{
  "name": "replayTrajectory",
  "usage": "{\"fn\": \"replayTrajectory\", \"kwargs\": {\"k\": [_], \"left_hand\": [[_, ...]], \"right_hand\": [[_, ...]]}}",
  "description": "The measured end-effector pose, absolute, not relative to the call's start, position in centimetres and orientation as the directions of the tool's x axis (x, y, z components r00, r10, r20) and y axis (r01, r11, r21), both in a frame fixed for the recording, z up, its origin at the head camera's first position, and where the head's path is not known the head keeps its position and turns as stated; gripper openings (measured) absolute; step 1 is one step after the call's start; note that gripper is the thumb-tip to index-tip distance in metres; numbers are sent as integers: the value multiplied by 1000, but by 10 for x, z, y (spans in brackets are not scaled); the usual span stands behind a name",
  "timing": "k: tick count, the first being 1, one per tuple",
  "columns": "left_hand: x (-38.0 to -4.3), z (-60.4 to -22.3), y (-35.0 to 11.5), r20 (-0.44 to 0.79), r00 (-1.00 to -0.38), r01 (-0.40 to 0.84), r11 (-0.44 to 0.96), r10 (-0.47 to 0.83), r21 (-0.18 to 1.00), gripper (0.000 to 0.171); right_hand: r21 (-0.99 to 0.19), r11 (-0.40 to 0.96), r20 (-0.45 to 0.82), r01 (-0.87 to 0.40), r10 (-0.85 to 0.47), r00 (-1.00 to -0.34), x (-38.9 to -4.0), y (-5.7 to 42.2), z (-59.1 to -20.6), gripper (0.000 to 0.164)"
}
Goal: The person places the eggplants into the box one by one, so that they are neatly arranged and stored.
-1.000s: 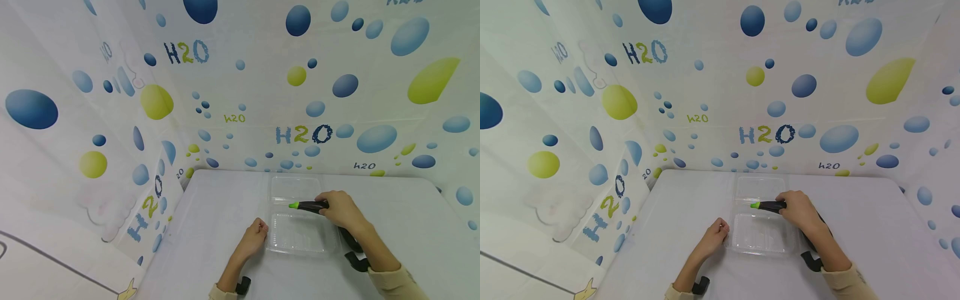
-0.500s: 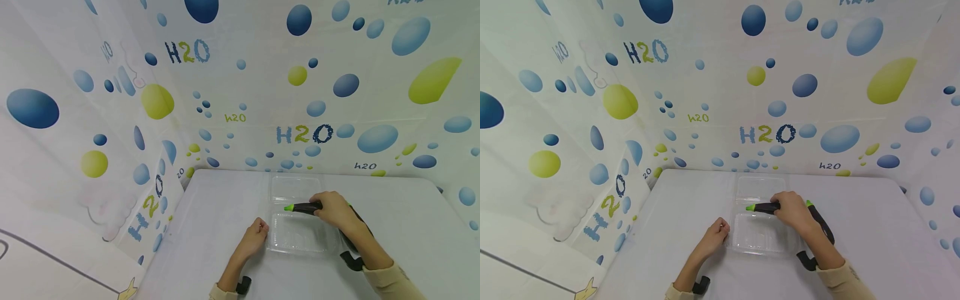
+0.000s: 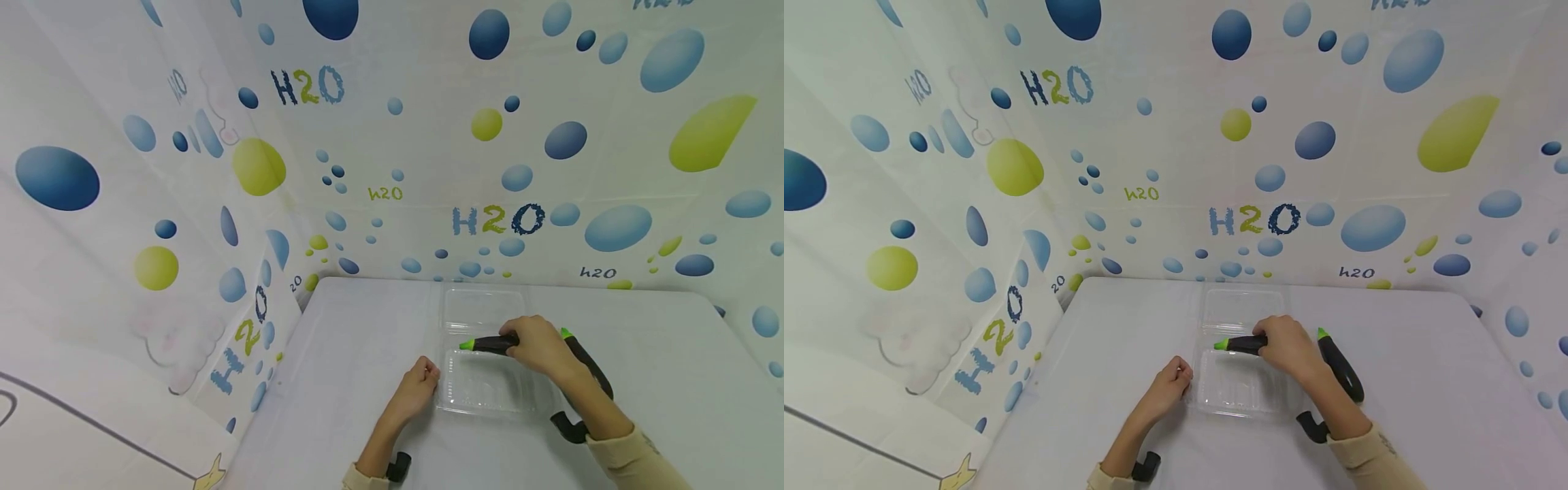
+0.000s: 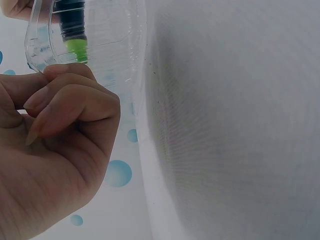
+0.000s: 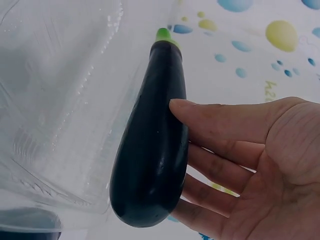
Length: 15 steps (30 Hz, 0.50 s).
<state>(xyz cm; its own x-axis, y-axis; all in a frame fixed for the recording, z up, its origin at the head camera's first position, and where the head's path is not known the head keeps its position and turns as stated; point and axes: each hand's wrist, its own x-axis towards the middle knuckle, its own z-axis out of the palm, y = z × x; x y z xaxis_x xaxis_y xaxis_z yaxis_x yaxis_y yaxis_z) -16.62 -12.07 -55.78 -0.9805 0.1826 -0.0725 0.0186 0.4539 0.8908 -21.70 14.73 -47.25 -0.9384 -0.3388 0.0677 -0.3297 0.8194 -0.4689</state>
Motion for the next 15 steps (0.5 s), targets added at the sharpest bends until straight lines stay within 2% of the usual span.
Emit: {"fn": "replayTrajectory", "kwargs": {"k": [8,15], "left_hand": [[-166,-557,-122,-37,-983,50,454,181,889,14],[-165,-558,-121,-57,-982,31,458,177,889,14]], "right_hand": [[-450,836,41,-314,-332,-942,-219,140,-473,28],[-451,833,25,-320,-347,-937,-221,135,-478,28]]}}
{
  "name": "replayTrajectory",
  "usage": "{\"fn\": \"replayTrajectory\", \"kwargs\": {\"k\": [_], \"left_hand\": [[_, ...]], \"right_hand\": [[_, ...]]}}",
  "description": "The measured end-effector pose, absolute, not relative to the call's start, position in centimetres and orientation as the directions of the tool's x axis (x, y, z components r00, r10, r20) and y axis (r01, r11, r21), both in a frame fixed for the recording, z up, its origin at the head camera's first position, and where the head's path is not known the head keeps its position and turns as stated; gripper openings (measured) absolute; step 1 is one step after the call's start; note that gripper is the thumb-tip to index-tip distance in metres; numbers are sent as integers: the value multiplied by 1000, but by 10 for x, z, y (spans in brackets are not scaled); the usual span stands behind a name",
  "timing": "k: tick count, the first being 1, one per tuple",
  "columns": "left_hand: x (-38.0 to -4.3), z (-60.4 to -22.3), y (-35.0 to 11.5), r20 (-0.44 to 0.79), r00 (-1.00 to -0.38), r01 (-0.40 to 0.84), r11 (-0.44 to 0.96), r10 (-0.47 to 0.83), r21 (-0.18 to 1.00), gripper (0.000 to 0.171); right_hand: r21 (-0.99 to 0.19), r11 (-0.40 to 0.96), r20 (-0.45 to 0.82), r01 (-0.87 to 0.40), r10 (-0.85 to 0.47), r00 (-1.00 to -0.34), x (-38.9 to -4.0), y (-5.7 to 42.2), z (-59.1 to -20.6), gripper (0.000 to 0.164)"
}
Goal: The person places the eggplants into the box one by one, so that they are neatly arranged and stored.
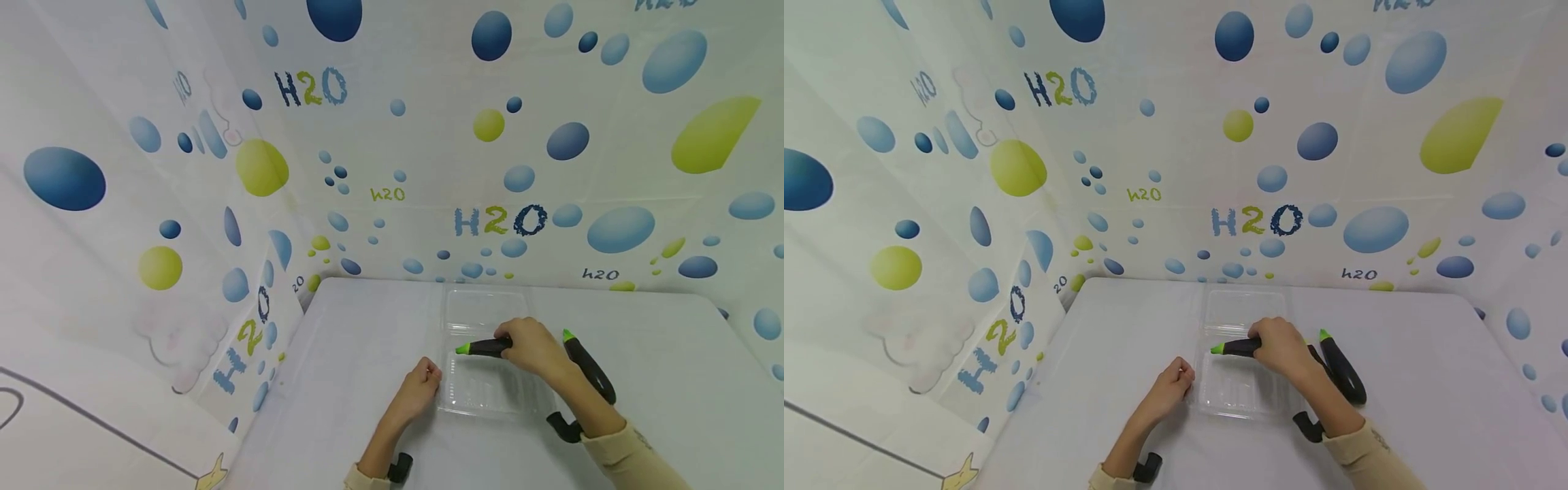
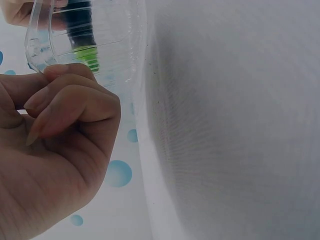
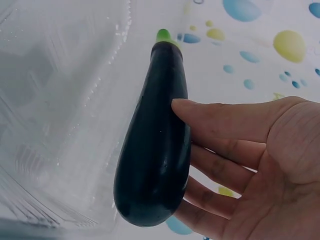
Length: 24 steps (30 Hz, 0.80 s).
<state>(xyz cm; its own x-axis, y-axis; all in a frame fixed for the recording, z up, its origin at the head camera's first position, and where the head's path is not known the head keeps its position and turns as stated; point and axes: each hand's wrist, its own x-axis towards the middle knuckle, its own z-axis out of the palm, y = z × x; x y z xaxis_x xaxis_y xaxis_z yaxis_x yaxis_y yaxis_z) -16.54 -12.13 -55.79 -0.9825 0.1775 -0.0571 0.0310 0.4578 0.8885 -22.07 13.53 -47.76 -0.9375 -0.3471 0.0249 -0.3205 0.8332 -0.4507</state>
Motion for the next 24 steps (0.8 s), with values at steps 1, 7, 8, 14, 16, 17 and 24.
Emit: {"fn": "replayTrajectory", "kwargs": {"k": [1,7,8,14,16,17,24], "left_hand": [[-165,-558,-121,-61,-982,28,460,177,888,14],[-165,-558,-120,-65,-981,25,454,181,891,14],[-165,-558,-121,-63,-981,26,448,183,894,14],[-165,-557,-121,-65,-981,25,452,183,892,14],[-165,-557,-121,-67,-981,23,456,181,890,14],[-165,-558,-121,-68,-981,23,457,181,889,14],[-166,-558,-120,-61,-982,31,468,181,883,14]], "right_hand": [[-451,833,22,-320,-348,-937,-221,135,-479,28],[-445,839,-4,-311,-350,-937,-224,131,-486,28],[-442,841,-8,-312,-351,-936,-225,130,-487,29],[-428,845,-10,-320,-358,-934,-226,128,-491,28],[-428,845,-7,-321,-359,-933,-226,126,-492,28],[-427,845,-7,-322,-359,-933,-225,126,-492,28],[-386,857,-9,-342,-374,-927,-225,121,-493,27]]}}
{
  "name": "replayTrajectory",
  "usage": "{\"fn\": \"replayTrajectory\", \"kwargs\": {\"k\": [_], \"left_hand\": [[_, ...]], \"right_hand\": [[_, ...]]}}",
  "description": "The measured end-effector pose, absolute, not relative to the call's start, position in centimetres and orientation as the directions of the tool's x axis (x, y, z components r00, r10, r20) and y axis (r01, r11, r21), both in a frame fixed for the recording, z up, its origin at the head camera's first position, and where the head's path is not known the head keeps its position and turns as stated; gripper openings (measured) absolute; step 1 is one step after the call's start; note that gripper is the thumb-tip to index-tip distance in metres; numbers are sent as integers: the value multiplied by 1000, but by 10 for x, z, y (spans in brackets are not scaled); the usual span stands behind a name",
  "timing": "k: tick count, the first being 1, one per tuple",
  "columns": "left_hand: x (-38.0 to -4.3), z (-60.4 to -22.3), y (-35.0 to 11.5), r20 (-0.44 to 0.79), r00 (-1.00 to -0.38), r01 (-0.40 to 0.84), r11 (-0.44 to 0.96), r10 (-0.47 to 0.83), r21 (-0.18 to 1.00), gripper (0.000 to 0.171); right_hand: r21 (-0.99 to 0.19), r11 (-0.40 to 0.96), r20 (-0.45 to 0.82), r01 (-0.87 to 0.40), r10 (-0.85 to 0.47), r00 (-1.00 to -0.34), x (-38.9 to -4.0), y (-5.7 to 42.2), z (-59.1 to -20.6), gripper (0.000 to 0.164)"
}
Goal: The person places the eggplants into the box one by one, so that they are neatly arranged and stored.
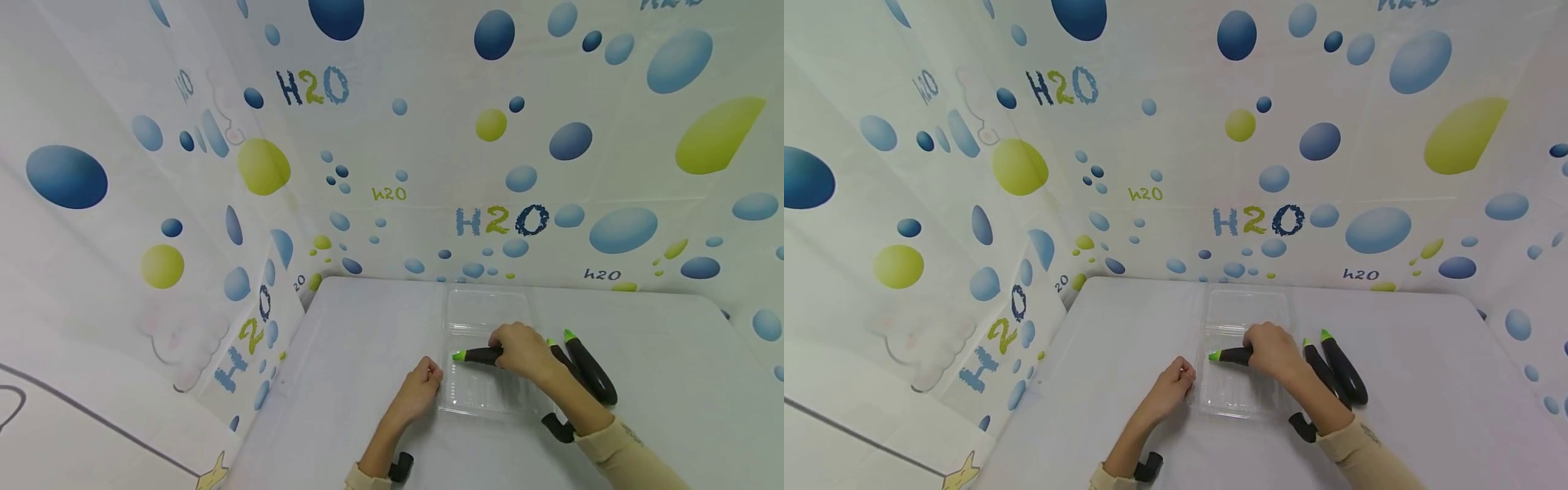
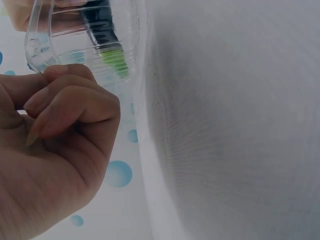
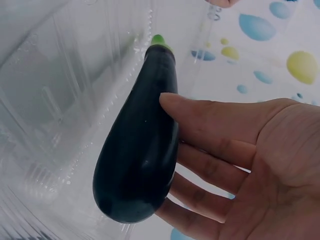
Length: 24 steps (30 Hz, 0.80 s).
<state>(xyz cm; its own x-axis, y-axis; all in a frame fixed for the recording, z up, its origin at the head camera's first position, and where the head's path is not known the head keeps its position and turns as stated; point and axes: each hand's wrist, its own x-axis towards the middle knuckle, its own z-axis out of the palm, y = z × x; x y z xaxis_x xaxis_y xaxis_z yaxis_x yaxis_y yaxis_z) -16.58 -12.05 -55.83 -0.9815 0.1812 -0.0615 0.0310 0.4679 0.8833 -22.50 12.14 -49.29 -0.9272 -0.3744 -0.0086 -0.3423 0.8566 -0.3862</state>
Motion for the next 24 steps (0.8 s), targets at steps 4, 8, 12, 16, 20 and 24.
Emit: {"fn": "replayTrajectory", "kwargs": {"k": [4,8,12,16,20,24], "left_hand": [[-166,-558,-121,-54,-983,36,471,178,881,14],[-165,-557,-120,-52,-983,36,466,175,884,14],[-165,-557,-120,-60,-984,28,476,168,879,13],[-165,-558,-120,-57,-984,31,479,167,877,12],[-165,-557,-120,-55,-984,33,477,168,878,12],[-165,-557,-119,-51,-985,36,482,166,876,12]], "right_hand": [[-359,868,-20,-343,-374,-927,-228,120,-495,26],[-335,879,-38,-339,-373,-927,-229,119,-496,27],[-306,887,-48,-345,-376,-925,-231,118,-494,28],[-285,890,-47,-356,-384,-922,-233,117,-496,26],[-273,890,-42,-364,-389,-920,-235,115,-498,23],[-257,892,-39,-372,-394,-918,-235,116,-501,22]]}}
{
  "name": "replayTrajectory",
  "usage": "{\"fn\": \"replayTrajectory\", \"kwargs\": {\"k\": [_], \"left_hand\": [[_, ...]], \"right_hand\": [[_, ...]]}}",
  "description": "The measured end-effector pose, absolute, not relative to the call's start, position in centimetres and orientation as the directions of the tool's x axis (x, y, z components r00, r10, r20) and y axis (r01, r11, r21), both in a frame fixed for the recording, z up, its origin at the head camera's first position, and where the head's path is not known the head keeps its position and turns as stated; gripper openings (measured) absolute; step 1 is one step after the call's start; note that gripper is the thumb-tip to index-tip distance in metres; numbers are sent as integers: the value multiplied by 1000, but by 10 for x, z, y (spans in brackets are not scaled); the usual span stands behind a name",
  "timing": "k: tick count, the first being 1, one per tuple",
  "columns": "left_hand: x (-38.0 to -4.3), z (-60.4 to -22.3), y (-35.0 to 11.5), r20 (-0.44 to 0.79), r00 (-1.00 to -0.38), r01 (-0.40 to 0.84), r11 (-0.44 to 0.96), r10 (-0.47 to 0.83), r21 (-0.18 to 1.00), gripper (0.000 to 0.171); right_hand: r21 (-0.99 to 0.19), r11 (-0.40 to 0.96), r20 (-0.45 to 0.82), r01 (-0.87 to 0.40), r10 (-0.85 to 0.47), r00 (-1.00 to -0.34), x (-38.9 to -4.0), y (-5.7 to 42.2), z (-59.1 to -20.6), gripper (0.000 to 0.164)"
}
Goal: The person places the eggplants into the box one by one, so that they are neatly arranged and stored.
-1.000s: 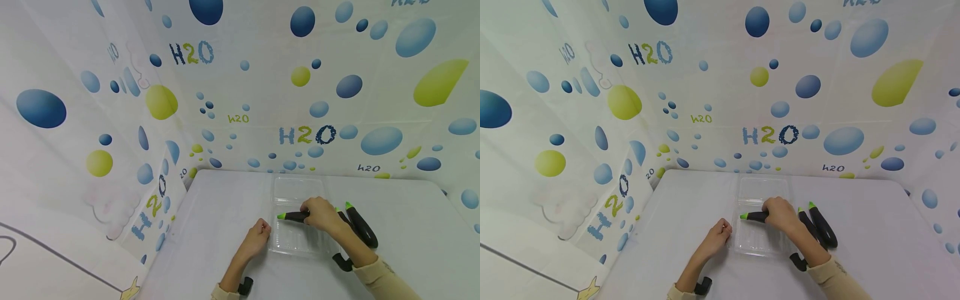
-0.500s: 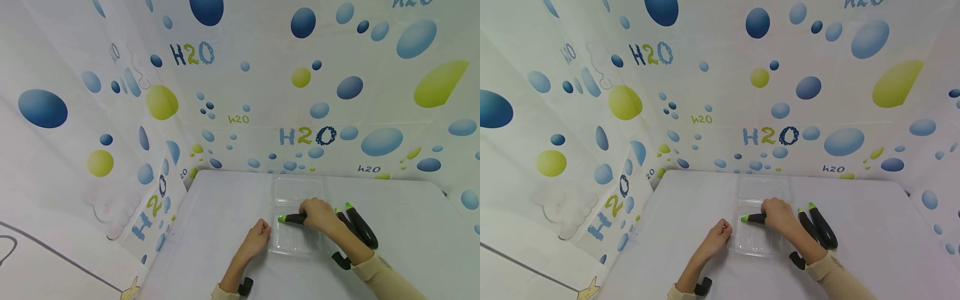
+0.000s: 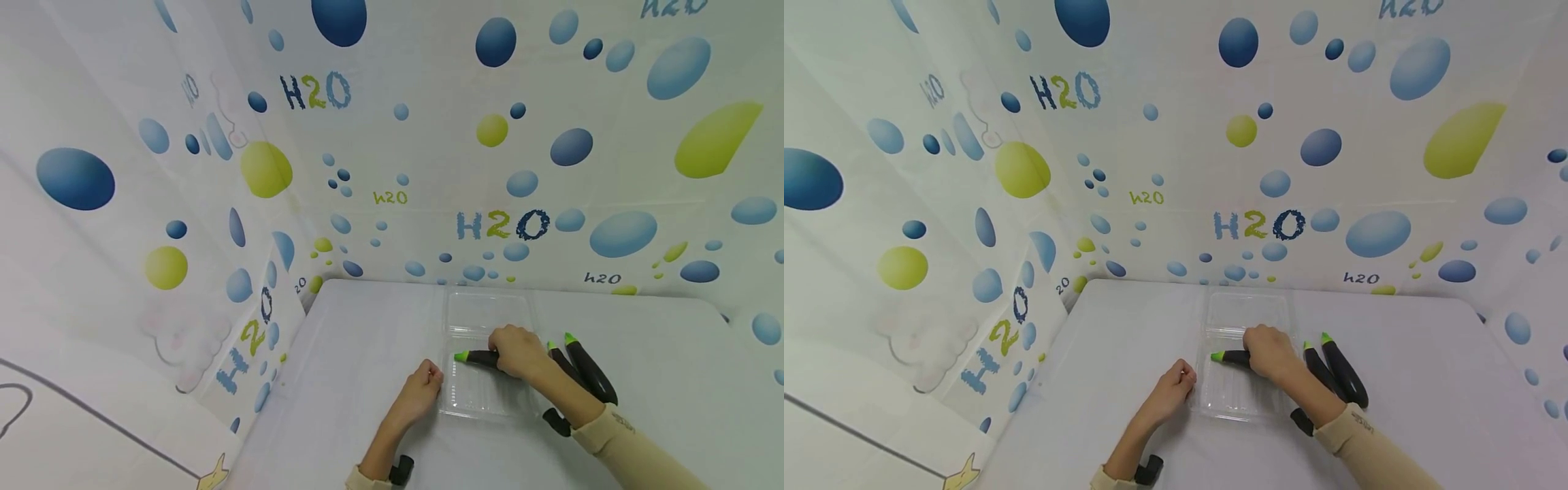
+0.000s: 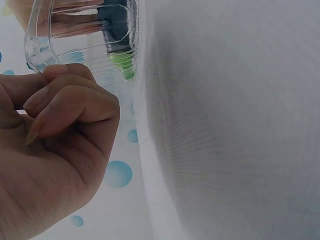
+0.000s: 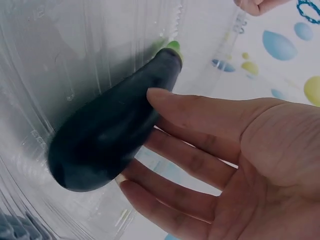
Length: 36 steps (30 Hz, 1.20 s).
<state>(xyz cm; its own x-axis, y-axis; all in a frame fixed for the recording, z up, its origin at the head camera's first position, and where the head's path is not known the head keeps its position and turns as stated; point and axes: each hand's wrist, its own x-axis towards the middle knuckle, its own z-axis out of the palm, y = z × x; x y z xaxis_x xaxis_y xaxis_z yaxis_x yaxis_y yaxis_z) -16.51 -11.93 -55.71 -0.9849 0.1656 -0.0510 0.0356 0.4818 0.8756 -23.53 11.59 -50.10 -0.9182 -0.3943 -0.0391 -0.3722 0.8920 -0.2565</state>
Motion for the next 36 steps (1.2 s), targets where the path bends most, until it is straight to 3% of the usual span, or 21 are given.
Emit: {"fn": "replayTrajectory", "kwargs": {"k": [20,36], "left_hand": [[-164,-557,-119,-48,-984,40,478,170,878,13],[-165,-561,-120,-44,-983,45,475,176,879,14]], "right_hand": [[-242,885,-38,-397,-418,-908,-230,119,-490,22],[-322,879,-33,-351,-381,-924,-226,138,-477,28]]}}
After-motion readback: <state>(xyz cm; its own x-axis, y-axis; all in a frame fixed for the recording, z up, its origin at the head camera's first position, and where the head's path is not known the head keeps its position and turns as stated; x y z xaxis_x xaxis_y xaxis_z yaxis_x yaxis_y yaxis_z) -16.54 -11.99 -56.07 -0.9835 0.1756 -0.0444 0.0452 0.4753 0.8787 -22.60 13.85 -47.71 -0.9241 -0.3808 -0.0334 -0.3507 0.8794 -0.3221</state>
